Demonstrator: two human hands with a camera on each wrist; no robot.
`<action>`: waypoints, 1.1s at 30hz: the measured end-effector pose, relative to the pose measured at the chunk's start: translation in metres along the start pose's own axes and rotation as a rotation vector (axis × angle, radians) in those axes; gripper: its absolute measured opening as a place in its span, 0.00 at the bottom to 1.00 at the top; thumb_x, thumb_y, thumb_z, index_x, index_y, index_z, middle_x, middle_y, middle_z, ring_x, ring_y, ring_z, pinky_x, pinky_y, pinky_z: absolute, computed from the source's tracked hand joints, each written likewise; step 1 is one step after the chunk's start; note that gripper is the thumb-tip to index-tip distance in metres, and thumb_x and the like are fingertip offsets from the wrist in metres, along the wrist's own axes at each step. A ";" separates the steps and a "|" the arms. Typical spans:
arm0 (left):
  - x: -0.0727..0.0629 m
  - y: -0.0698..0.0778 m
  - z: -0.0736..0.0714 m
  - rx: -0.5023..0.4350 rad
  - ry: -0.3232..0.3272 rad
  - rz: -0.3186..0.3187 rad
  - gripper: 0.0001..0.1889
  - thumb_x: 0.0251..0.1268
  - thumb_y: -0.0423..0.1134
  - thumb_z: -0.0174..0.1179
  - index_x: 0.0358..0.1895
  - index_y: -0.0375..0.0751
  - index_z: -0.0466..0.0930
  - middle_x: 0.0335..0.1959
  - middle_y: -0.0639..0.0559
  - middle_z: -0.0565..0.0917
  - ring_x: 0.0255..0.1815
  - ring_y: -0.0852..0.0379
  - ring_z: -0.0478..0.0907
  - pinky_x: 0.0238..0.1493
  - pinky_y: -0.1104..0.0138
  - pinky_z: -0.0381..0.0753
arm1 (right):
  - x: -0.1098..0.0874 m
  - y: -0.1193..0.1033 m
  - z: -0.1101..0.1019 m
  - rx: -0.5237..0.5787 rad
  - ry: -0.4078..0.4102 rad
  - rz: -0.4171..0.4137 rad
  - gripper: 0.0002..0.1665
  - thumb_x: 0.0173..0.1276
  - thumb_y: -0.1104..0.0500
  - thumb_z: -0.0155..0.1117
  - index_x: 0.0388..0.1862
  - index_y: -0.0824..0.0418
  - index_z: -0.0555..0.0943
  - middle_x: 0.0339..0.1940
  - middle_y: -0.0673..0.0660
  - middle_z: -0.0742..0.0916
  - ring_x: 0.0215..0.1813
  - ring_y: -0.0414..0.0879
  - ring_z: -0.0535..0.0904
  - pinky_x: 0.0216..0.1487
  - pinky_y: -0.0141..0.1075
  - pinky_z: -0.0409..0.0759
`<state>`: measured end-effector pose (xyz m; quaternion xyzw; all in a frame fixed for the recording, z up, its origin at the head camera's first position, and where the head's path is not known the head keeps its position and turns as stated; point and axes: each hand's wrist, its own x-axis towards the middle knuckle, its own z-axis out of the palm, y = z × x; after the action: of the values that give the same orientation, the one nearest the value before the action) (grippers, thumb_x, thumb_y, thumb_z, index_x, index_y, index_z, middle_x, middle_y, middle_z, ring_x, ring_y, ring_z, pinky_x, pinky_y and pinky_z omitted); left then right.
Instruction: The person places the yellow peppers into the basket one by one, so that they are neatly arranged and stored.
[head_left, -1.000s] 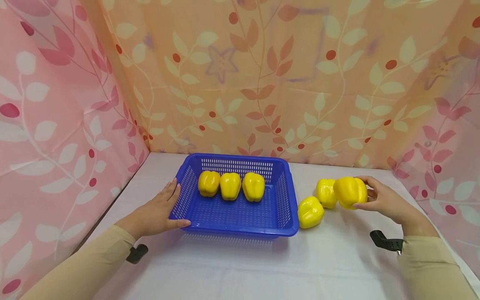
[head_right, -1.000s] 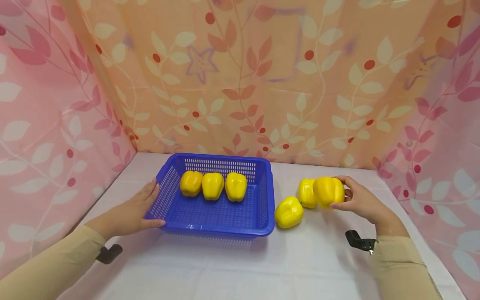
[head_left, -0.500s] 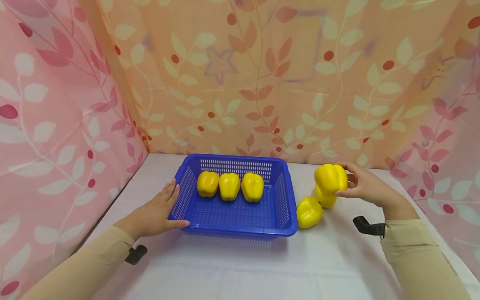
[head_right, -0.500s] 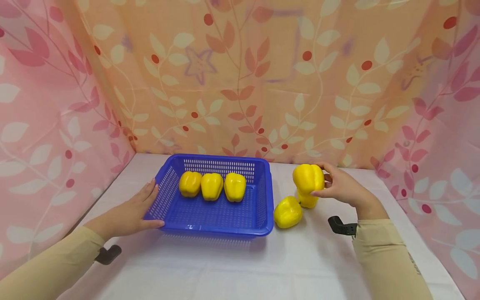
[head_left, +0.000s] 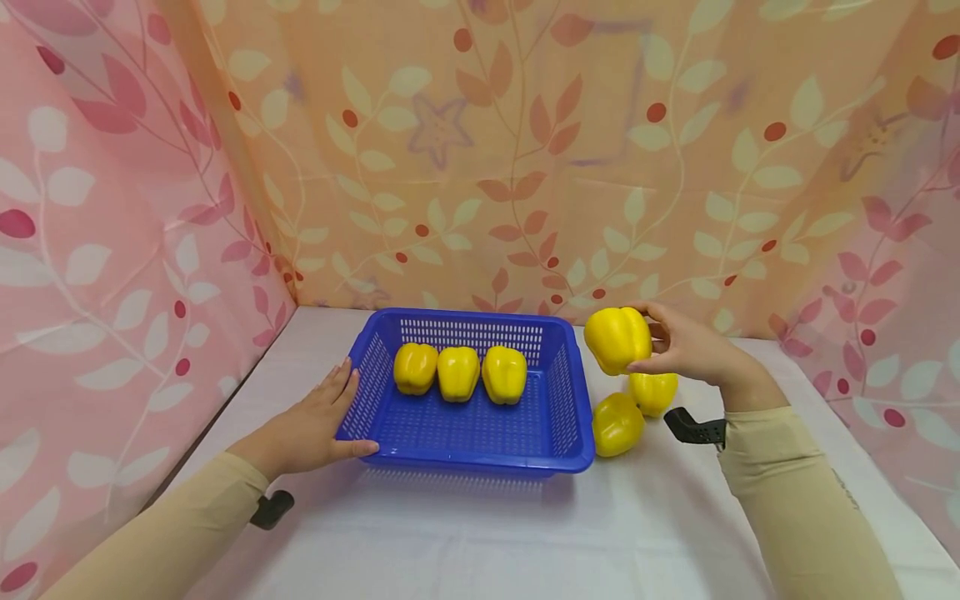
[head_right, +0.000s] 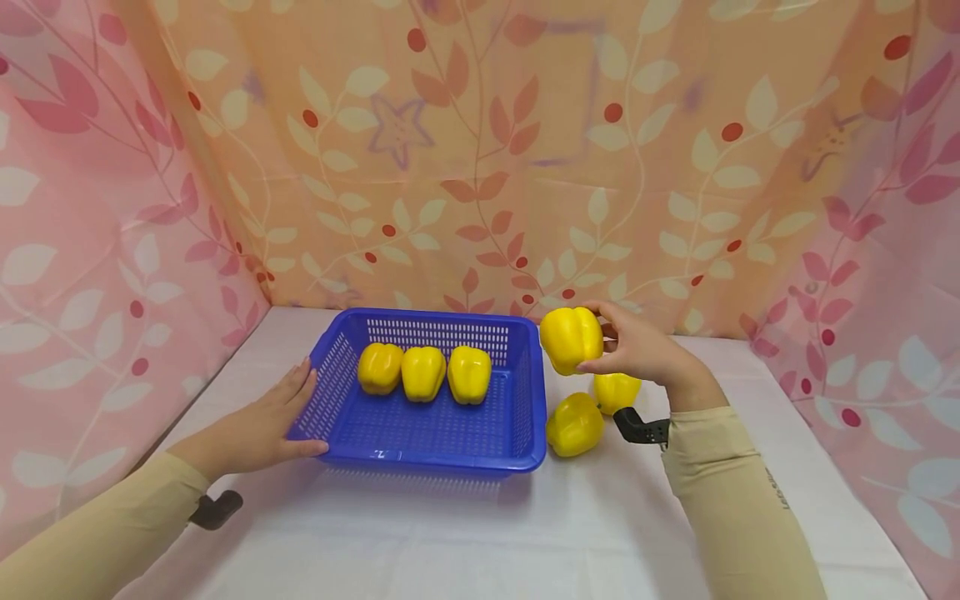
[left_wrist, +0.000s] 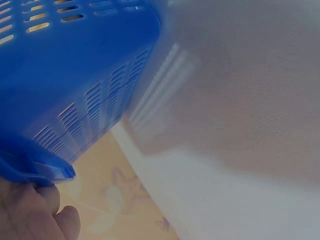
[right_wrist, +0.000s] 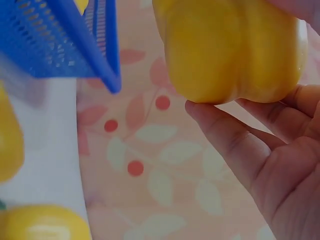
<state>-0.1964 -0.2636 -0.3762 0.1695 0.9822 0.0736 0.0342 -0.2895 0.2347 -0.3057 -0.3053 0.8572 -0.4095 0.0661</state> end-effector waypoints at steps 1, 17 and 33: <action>0.000 0.000 0.000 0.000 -0.001 -0.001 0.58 0.48 0.73 0.51 0.71 0.30 0.41 0.73 0.36 0.37 0.72 0.36 0.38 0.65 0.43 0.50 | 0.003 -0.002 0.001 0.002 -0.007 -0.007 0.46 0.51 0.61 0.72 0.65 0.63 0.58 0.55 0.60 0.73 0.55 0.57 0.73 0.51 0.32 0.76; 0.000 -0.001 0.001 -0.001 0.003 0.002 0.58 0.48 0.73 0.51 0.71 0.31 0.41 0.73 0.37 0.36 0.72 0.37 0.37 0.65 0.43 0.49 | 0.042 -0.028 0.031 0.039 -0.096 -0.057 0.47 0.48 0.57 0.75 0.65 0.57 0.60 0.55 0.57 0.73 0.56 0.55 0.73 0.53 0.45 0.76; 0.000 -0.002 0.002 0.002 0.008 0.015 0.59 0.48 0.74 0.49 0.71 0.31 0.40 0.73 0.36 0.37 0.72 0.37 0.38 0.65 0.44 0.49 | 0.075 -0.040 0.064 0.004 -0.142 -0.097 0.45 0.46 0.53 0.76 0.62 0.53 0.63 0.51 0.53 0.75 0.51 0.50 0.76 0.50 0.42 0.78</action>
<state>-0.1969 -0.2651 -0.3787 0.1767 0.9811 0.0733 0.0297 -0.3083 0.1299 -0.3079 -0.3744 0.8337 -0.3914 0.1077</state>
